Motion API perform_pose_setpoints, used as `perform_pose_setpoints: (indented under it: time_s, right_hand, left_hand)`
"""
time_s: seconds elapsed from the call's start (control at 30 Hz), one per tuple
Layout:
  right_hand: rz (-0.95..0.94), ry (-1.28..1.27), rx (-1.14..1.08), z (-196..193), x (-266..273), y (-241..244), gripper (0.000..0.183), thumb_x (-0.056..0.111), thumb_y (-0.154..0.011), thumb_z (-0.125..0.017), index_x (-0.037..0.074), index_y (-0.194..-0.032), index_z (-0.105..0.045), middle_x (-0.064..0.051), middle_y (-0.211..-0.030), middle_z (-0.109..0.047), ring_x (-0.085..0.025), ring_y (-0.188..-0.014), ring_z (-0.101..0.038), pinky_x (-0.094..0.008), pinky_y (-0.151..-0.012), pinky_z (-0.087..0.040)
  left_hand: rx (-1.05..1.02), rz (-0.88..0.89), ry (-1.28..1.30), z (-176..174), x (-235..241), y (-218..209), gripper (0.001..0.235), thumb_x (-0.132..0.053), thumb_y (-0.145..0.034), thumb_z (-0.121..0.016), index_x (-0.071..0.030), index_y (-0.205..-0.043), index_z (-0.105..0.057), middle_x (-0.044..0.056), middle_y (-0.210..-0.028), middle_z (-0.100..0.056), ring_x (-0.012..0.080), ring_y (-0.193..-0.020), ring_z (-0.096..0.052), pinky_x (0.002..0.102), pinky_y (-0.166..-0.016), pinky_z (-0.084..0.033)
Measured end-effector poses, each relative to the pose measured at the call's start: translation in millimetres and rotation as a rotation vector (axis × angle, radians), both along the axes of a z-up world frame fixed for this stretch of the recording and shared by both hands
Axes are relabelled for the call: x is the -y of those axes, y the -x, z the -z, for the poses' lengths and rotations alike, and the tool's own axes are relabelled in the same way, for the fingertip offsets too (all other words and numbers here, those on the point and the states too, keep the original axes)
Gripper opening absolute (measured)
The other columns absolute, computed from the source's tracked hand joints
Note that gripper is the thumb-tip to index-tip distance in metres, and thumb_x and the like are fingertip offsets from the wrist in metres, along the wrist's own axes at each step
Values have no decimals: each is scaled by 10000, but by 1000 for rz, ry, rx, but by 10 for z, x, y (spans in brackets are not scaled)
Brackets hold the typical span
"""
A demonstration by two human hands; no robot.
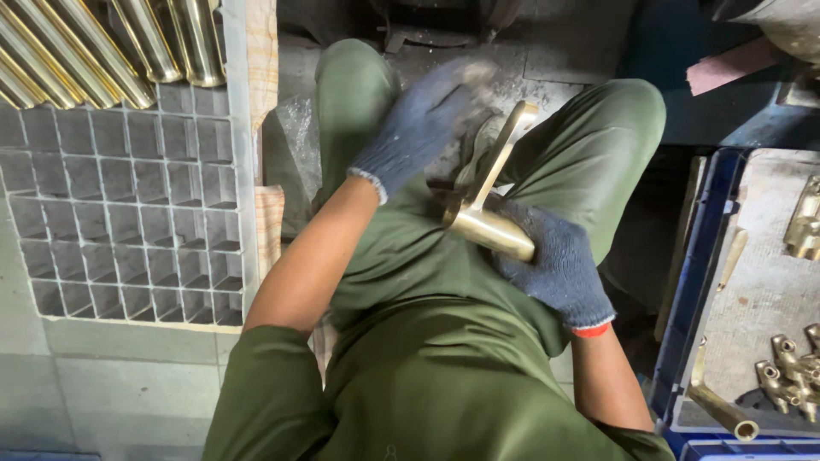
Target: The person holds and moves brass metal parts against a grinding wheel to polish them, handling various shapes including tubes and L-shaped fittings, and places the finished parts into a grid-style storage tray.
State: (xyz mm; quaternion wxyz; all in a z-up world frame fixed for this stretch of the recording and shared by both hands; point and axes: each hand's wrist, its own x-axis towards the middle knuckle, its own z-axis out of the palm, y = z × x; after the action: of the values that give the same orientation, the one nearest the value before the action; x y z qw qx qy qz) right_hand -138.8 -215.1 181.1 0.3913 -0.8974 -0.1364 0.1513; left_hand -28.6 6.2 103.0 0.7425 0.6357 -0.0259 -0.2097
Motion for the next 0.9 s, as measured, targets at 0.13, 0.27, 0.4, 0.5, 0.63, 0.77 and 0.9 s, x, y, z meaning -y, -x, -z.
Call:
perform_pose_setpoints:
  time_s: [0.13, 0.27, 0.4, 0.5, 0.63, 0.77, 0.9]
  right_hand:
    - [91, 96, -11, 45, 12, -202, 479, 237, -762, -762, 86, -1213, -705, -193, -1002, -729, -354, -913, -735, -424, -810, -567]
    - [108, 109, 40, 257, 47, -651, 449, 278, -806, -793, 57, -1187, -703, -202, -1039, -729, -359, -939, -727, -429, -821, -552]
    - [130, 47, -5, 476, 102, -1159, 479, 255, -754, -761, 45, -1182, -707, -201, -1005, -728, -342, -919, -735, -415, -833, -557]
    - [77, 161, 49, 636, 118, -1456, 474, 273, -735, -796, 34, -1140, -735, -238, -980, -711, -388, -921, -703, -443, -816, -539]
    - [17, 139, 89, 754, 157, -1647, 484, 266, -744, -788, 15, -1153, -727, -247, -981, -698, -397, -910, -696, -444, -816, -546]
    - [-30, 157, 70, 833, 161, -1742, 466, 260, -746, -794, 10, -1134, -727, -244, -969, -699, -401, -889, -693, -450, -809, -545]
    - [-44, 140, 75, 897, 105, -1834, 431, 258, -772, -796, 8, -1117, -732, -254, -986, -700, -414, -915, -691, -458, -819, -548]
  left_hand:
    - [-278, 107, 116, 181, -225, 196, 342, -277, -1023, -581, -57, -1279, -639, 28, -1103, -717, 109, -851, -683, 242, -712, -574]
    - [-436, 182, 164, 404, -212, 121, 346, -320, -1043, -556, -41, -1234, -630, 46, -1089, -727, 105, -835, -709, 257, -687, -579]
    - [-608, 84, 68, 651, 100, -289, 389, -413, -1017, -566, -65, -1185, -618, 94, -968, -684, 160, -652, -620, 316, -540, -502]
    - [-374, -56, 195, 811, 273, -388, 354, -340, -965, -600, -226, -1283, -495, 83, -1074, -747, 134, -828, -745, 351, -743, -593]
    - [-582, -81, 180, 1010, 358, -442, 327, -357, -1010, -531, -196, -1294, -534, 79, -1097, -728, 157, -859, -715, 378, -763, -548]
    - [-571, -104, 229, 1123, 370, -517, 325, -342, -1039, -493, -172, -1310, -547, 76, -1146, -714, 177, -944, -708, 397, -811, -546]
    - [-582, -122, 270, 1077, 337, -631, 333, -328, -1067, -455, -148, -1326, -561, 73, -1195, -699, 197, -1029, -700, 417, -859, -544]
